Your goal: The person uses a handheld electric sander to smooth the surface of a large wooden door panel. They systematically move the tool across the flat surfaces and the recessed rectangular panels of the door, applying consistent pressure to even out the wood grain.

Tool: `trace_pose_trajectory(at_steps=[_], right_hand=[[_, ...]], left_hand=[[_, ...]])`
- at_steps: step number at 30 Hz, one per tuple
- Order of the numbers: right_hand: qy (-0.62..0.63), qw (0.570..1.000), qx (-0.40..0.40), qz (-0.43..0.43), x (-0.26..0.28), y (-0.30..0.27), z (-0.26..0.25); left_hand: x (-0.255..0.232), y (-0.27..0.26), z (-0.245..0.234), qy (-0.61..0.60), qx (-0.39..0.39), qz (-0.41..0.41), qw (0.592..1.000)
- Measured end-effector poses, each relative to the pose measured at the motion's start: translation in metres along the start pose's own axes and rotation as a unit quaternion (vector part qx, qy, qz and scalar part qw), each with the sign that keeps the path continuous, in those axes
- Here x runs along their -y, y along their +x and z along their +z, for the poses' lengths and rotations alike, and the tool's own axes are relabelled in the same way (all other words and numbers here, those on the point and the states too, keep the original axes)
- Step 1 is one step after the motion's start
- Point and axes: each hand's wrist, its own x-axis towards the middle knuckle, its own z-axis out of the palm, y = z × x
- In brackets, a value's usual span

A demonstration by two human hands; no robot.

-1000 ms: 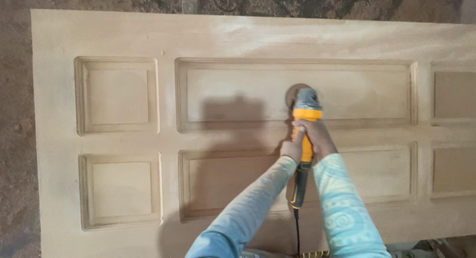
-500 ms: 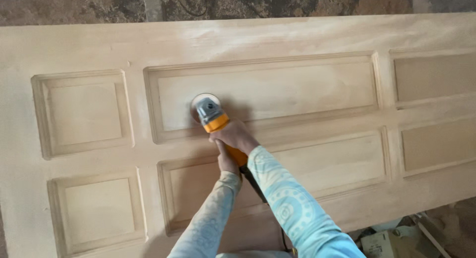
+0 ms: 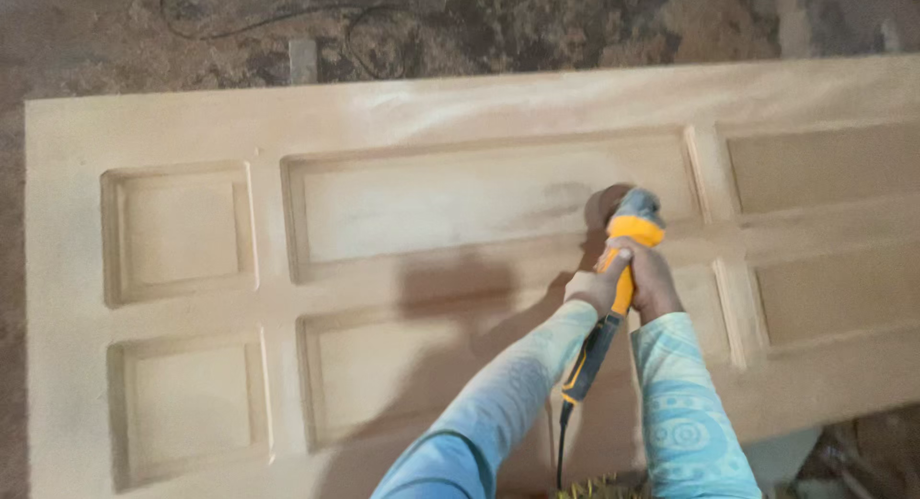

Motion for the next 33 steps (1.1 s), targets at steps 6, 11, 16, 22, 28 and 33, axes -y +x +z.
trace_pose_trajectory(at_steps=[6, 11, 16, 22, 28, 33], right_hand=[[0.070, 0.990, -0.081, -0.089, -0.025, -0.144, -0.016], [0.088, 0.986, -0.134, -0.054, -0.095, -0.240, -0.030], [0.138, 0.975, -0.128, -0.117, -0.116, -0.297, -0.034], [0.198, 0.965, -0.096, -0.146, -0.114, -0.322, -0.065], [0.209, 0.958, -0.058, -0.186, -0.094, -0.350, -0.124], [0.225, 0.952, -0.075, -0.194, -0.105, -0.366, -0.207]], left_hand=[[0.070, -0.155, -0.020, -0.089, 0.195, 0.162, 0.963], [0.172, -0.236, -0.012, -0.015, 0.281, 0.085, 0.956], [0.201, -0.272, 0.000, 0.010, 0.270, 0.110, 0.957], [0.201, -0.282, 0.016, -0.012, 0.315, 0.038, 0.948], [0.209, -0.300, 0.064, 0.052, 0.374, 0.064, 0.924], [0.207, -0.321, 0.137, 0.107, 0.387, 0.097, 0.911]])
